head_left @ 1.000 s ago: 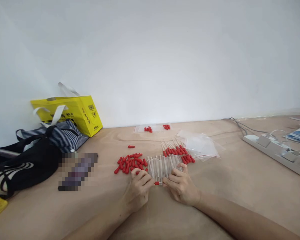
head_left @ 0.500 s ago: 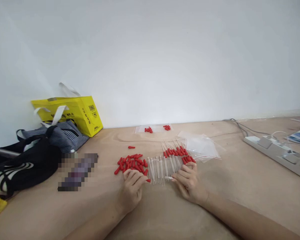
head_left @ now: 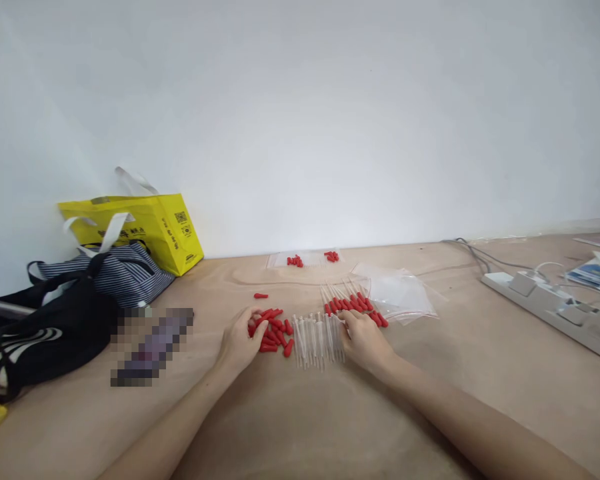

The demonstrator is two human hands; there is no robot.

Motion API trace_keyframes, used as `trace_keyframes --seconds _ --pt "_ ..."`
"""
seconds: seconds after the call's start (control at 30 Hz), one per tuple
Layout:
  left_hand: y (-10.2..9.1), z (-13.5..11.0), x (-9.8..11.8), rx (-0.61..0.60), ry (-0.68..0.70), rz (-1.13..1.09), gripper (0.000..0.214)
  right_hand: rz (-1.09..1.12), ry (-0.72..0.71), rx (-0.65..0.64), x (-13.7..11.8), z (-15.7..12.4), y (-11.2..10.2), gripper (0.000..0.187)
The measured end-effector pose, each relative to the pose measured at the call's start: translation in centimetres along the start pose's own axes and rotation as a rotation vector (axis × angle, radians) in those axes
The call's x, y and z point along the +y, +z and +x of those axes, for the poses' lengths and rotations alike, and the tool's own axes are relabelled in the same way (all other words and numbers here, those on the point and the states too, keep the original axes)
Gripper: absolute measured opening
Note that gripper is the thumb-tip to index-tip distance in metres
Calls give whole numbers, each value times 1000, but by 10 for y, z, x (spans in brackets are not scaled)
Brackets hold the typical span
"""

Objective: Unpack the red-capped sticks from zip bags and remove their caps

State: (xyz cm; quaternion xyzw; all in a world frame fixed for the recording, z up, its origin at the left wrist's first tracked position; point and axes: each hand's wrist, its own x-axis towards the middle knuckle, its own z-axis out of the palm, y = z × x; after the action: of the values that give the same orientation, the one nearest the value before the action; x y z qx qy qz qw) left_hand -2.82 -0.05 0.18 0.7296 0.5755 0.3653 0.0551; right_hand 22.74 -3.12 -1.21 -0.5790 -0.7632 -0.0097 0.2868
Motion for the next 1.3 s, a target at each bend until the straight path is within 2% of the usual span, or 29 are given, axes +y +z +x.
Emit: trace_keyframes --seconds 0.17,0.27,0.33,0.5,0.63,0.73,0.87,1.0,1.1,1.2,1.3 --pt "1 6 6 -43 28 99 21 -177 -14 -71 -9 3 5 24" --pt "1 15 20 -73 51 172 22 -187 -4 -113 -12 1 7 25" --pt "7 24 35 -151 27 269 22 -175 3 -119 -13 -1 7 25" --pt "50 53 75 -314 -108 358 22 -106 -12 -80 -18 -4 10 17" --pt "85 73 96 -407 -218 380 33 -40 -31 4 -15 -6 8 16" --pt "98 81 102 -464 -278 386 34 -11 -33 63 -4 -10 3 18" --pt "106 85 106 -507 -300 367 24 13 -28 110 16 -16 -2 20" --pt "108 90 107 -507 -294 320 12 23 -29 161 28 -19 -5 21" --pt "100 94 102 -466 -279 258 16 5 -22 198 28 -18 -7 20" --pt "81 89 95 -417 -213 158 26 -18 -15 242 25 -18 -10 20" --pt "55 66 88 -389 -93 54 28 -30 -53 309 19 -17 -13 20"
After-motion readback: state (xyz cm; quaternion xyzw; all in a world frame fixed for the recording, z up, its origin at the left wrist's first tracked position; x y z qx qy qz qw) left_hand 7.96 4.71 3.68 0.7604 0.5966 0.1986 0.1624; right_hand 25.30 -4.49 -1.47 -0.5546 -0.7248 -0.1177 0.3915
